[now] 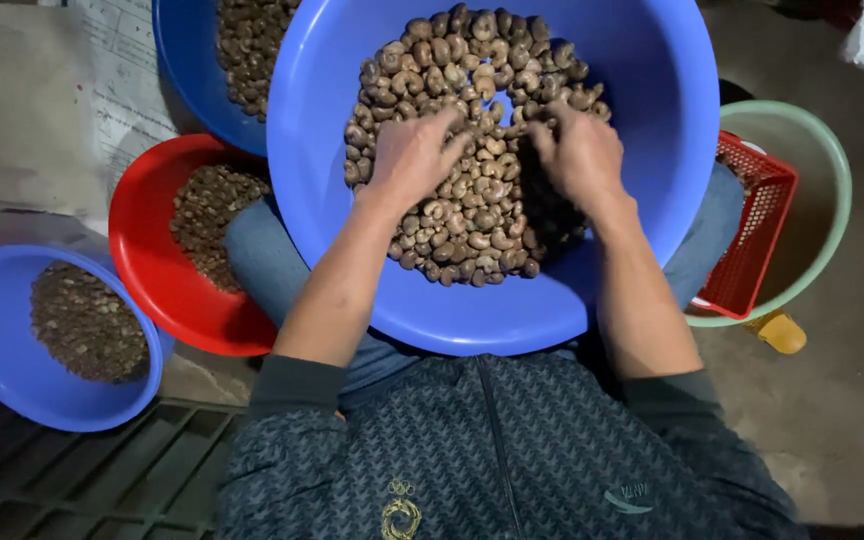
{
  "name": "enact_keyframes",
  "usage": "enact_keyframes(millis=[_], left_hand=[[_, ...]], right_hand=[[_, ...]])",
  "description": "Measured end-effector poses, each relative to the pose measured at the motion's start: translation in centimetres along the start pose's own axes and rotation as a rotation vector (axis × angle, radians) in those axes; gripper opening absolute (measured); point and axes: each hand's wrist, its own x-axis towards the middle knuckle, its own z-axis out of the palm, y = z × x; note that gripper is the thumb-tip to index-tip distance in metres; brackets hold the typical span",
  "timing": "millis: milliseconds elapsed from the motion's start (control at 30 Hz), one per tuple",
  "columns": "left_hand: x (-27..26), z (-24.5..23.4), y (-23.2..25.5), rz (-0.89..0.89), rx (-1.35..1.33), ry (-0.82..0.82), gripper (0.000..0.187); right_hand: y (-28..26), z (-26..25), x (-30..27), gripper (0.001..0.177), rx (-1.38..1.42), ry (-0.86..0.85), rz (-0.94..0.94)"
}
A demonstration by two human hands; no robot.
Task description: Manually sorting nuts in a large basin and placing them into different containers based on quality or type.
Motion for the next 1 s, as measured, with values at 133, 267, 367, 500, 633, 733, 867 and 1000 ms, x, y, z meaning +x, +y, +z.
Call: enact_keyframes(millis=[133, 267, 367, 500, 633, 733, 867, 1000], left_hand=[[-0.7, 0.6, 0.6, -0.017, -0.117, -0.156, 0.036], [-0.4, 3.4, -2.0, -0.057, -0.007, -0.141, 0.023], [-0.3, 2.3, -2.5, -0.079, 0.058, -0.075, 0.019], [0.1, -0.5, -1.1, -0.113, 0.072, 0.164, 0.026], [0.3, 0.3, -2.8, -0.174, 0.061, 0.234, 0.033], [0.3, -0.3, -2.3, -0.173, 0.039, 0.266, 0.035], [0.0, -0.7, -0.4, -0.125, -0.019, -0.047, 0.008], [-0.3, 0.5, -0.2, -0.121, 0.143, -0.199, 0.015]], right_hand=[[2.0, 3.9, 1.0, 0.035, -0.213, -0.053, 0.030], [0.7, 3.5, 1.5, 0.020, -0.133, -0.097, -0.106], [-1.0, 2.4, 0.8, 0.020, -0.158, -0.205, -0.138], [-1.4, 1.7, -0.2, 0.032, -0.149, -0.296, -0.258], [-2.0, 0.1, -0.7, 0.033, -0.113, -0.454, -0.159], [-1.1, 0.0, -0.7, 0.026, -0.046, -0.316, -0.268], [-0.3, -1.6, -0.6, 0.019, 0.142, 0.093, -0.150], [0.3, -2.8, -0.5, 0.013, 0.273, 0.314, -0.053]])
